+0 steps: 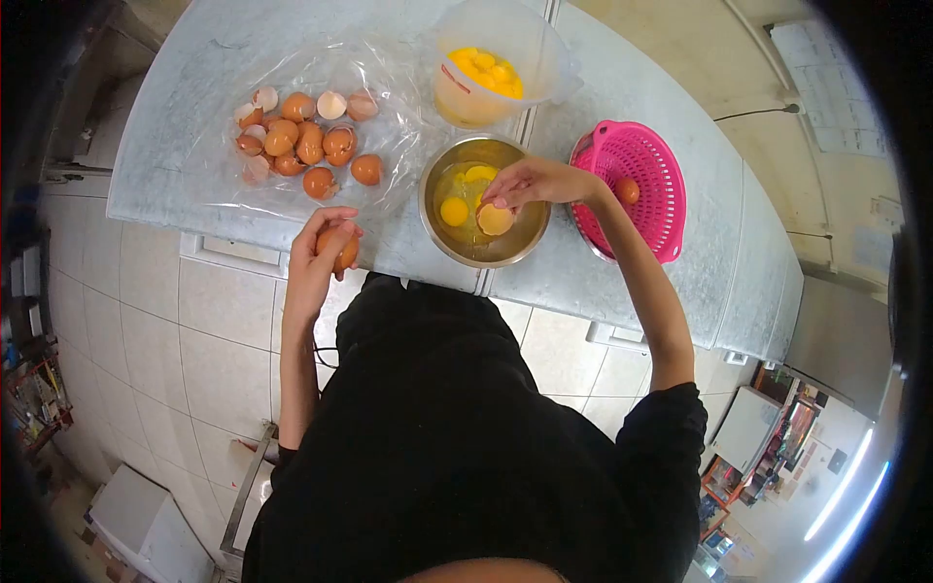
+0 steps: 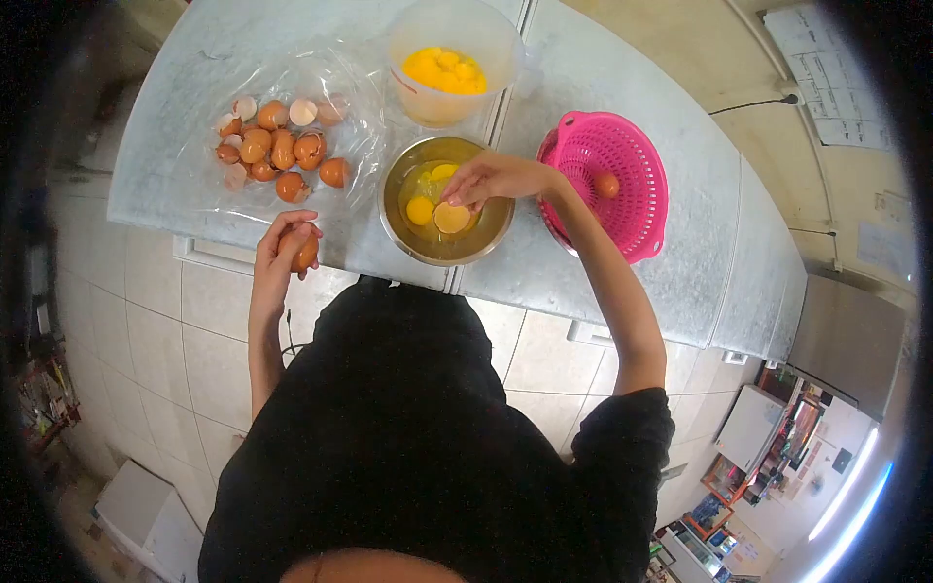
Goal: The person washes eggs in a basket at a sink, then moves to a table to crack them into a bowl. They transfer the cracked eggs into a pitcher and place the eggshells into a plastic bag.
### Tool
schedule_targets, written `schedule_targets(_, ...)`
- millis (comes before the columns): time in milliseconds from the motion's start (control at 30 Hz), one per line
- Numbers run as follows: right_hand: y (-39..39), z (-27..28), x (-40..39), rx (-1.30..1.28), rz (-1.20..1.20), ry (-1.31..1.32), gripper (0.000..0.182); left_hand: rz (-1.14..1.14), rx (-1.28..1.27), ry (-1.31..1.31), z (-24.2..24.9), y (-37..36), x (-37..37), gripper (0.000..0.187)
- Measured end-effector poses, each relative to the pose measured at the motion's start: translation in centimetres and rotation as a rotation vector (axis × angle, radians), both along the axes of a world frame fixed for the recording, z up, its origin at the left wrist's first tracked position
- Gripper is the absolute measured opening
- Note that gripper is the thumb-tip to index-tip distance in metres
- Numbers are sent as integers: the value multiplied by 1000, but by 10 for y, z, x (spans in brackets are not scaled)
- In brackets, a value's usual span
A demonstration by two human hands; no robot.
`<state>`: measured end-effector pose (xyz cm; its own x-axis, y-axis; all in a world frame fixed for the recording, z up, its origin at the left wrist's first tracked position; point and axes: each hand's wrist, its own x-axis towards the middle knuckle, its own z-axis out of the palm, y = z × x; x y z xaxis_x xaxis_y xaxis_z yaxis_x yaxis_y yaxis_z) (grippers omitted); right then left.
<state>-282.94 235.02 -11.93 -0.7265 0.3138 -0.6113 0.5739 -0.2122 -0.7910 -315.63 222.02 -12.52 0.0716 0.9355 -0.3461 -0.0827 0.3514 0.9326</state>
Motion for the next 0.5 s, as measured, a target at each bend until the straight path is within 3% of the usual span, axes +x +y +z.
schedule_targets(267,-14,10,14,-22,-411,46,39,42,-27,-5,-1,-2,-8,24)
schedule_targets(500,-39,4,-1,80,-431,68,36,32,-35,-7,1,-1,-7,24)
